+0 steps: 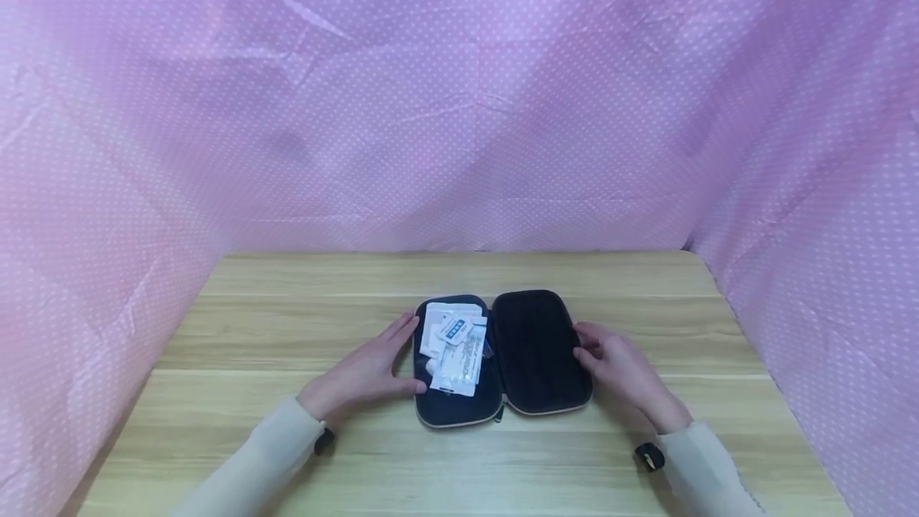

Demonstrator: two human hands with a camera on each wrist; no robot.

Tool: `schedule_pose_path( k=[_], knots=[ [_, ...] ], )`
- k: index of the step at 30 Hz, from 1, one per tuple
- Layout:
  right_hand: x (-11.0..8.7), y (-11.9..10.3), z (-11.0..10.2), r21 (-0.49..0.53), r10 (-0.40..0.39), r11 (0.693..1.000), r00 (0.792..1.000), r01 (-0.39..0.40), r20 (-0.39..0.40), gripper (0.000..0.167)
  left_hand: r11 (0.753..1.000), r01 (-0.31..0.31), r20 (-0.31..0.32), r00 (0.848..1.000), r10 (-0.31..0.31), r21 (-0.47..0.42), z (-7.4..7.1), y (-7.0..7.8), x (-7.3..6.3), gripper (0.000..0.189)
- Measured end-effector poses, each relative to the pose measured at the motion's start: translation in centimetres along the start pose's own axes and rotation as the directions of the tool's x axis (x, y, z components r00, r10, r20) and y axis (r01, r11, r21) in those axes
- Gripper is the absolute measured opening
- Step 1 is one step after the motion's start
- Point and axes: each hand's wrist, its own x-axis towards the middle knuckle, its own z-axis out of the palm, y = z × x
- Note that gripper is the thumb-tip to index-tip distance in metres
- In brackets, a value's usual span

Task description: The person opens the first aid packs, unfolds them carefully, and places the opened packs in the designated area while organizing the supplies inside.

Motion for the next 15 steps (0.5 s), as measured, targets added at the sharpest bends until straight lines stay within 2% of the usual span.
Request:
schedule_pose_path(
  k=[4,8,11,15],
  knots=[
    [0.4,-1.3,0.2,-0.064,-0.016,0.998,0.993,0.008,-0.118,0.036,1.000,-0.009,0.000,1.000,0.009,-0.012,-0.1,0.0,0.0,0.114],
    [1.0,-3.4,1.2,-0.148,-0.085,0.988,0.971,0.053,-0.222,0.032,1.000,-0.002,0.002,1.000,0.002,-0.010,0.0,0.1,0.0,0.114],
    [1.6,-5.0,2.0,-0.140,-0.110,0.987,0.965,0.078,-0.240,0.031,1.000,0.004,0.001,1.000,-0.004,-0.008,0.1,0.1,0.1,0.113],
    [2.6,-6.8,3.1,-0.086,-0.077,0.994,0.975,0.061,-0.206,0.033,1.000,0.007,0.001,1.000,-0.007,-0.018,0.2,0.1,0.1,0.113]
  ],
)
